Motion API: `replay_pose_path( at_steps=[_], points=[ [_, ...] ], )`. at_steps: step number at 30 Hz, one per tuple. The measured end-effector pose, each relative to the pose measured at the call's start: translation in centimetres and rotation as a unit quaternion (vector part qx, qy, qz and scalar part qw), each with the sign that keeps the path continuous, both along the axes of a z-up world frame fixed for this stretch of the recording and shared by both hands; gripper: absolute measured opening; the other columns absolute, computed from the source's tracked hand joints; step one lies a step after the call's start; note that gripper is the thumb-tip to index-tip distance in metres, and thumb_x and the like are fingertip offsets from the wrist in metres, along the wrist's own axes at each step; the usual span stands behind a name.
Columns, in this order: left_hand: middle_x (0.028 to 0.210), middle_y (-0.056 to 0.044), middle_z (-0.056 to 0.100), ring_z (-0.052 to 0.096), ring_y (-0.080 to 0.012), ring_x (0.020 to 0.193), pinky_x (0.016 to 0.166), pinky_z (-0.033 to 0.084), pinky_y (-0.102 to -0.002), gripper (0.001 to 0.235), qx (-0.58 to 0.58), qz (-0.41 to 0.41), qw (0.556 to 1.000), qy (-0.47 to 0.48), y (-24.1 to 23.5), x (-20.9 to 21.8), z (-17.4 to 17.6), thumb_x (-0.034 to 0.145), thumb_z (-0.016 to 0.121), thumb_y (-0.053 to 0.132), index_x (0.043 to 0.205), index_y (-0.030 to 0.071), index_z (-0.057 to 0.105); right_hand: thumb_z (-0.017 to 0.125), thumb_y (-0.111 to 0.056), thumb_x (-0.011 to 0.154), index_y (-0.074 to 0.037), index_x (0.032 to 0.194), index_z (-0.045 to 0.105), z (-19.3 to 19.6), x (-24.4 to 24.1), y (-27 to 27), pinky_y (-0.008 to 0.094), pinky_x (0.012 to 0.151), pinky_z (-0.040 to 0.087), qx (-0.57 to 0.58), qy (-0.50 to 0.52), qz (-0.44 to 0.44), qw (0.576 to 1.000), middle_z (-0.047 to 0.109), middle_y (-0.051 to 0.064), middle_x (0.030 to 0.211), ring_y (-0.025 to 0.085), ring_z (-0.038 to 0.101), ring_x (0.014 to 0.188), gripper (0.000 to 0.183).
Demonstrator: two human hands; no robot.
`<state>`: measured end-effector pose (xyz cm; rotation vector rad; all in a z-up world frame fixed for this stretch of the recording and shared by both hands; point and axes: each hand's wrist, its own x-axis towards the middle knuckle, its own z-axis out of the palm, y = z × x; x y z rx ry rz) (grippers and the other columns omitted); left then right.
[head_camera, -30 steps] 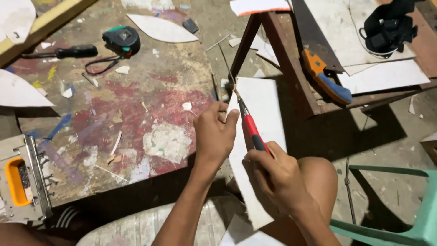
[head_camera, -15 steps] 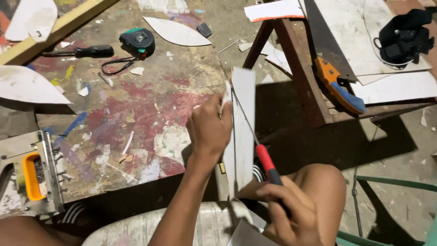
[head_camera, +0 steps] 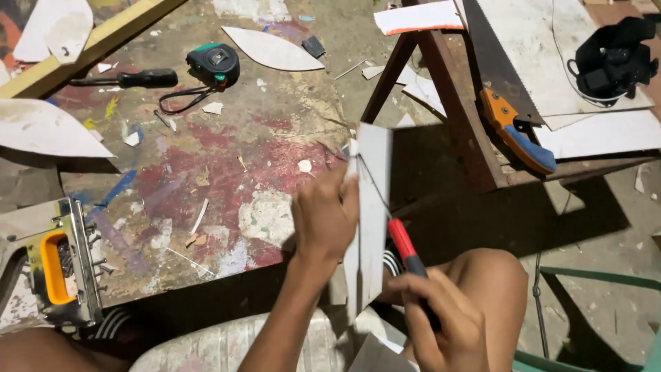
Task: Using a utility knife to cut a curved shape out of a white board following a marked line.
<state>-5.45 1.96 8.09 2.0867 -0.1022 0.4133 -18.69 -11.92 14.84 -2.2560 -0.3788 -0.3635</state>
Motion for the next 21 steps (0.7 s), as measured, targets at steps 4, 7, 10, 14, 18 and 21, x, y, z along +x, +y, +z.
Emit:
replay_pose_path(
  at_steps=[4,7,10,14,18,21],
  points=[
    [0.065,-0.018,0.061,0.059,-0.0395,0.052,0.050,0.045,-0.054,0.032,0.090,-0.052,0.995,-0.012,-3.5,-2.7,-2.3,0.094,0.055,0.017,0.065,0.005,0.059,0.051,-0.004,0.093,-0.009,0.108,0.067,0.0,2.3,1.1,0.028,0.066,0.045,0.007,-0.015,-0.012,1.000,0.058,0.007,0.084,0.017,0.058,0.069,0.023],
    [0.066,-0.015,0.064,0.057,-0.0316,0.058,0.059,0.039,-0.046,0.018,-0.053,-0.034,0.997,0.048,-0.4,-1.2,0.6,0.095,0.060,0.023,0.082,0.011,0.064,0.058,0.000,0.092,-0.003,0.098,0.069,3.5,0.6,1.7,0.033,0.091,0.052,-0.007,-0.029,-0.109,0.994,0.074,0.009,0.098,0.022,0.069,0.093,0.013],
    [0.058,0.003,0.057,0.042,-0.0084,0.049,0.044,0.037,-0.027,0.033,-0.116,-0.055,0.985,0.118,1.3,-2.0,1.9,0.096,0.067,0.026,0.125,0.010,0.075,0.052,-0.009,0.093,-0.012,0.103,0.072,1.5,-1.8,0.9,0.018,0.049,0.035,0.127,-0.022,-0.326,0.937,0.053,-0.001,0.061,0.006,0.041,0.049,0.022],
    [0.061,0.008,0.047,0.038,-0.0063,0.055,0.052,0.034,-0.029,0.028,-0.193,-0.054,0.970,0.139,3.0,-1.7,2.2,0.094,0.066,0.028,0.108,0.008,0.080,0.049,-0.005,0.104,-0.002,0.148,0.060,0.1,-3.9,-1.8,0.023,0.053,0.045,0.221,0.037,-0.345,0.911,0.060,0.013,0.085,0.013,0.048,0.055,0.046],
    [0.085,0.002,0.067,0.049,-0.0079,0.070,0.063,0.038,-0.026,0.031,-0.234,-0.078,0.946,0.212,3.0,0.3,-0.3,0.098,0.060,0.031,0.116,0.011,0.075,0.034,0.000,0.099,0.000,0.173,0.026,-2.7,-7.4,-5.5,0.053,0.068,0.042,0.281,0.026,-0.369,0.886,0.046,0.043,0.089,0.047,0.046,0.066,0.074],
    [0.100,0.001,0.076,0.066,-0.0124,0.089,0.078,0.048,-0.028,0.028,-0.235,-0.057,0.944,0.226,2.5,2.5,-0.7,0.098,0.057,0.031,0.109,0.013,0.076,0.052,0.014,0.083,0.007,0.138,0.050,-21.3,-1.5,-28.9,0.051,0.062,0.048,0.341,0.222,-0.308,0.860,0.058,0.050,0.075,0.054,0.056,0.053,0.056]
  ],
)
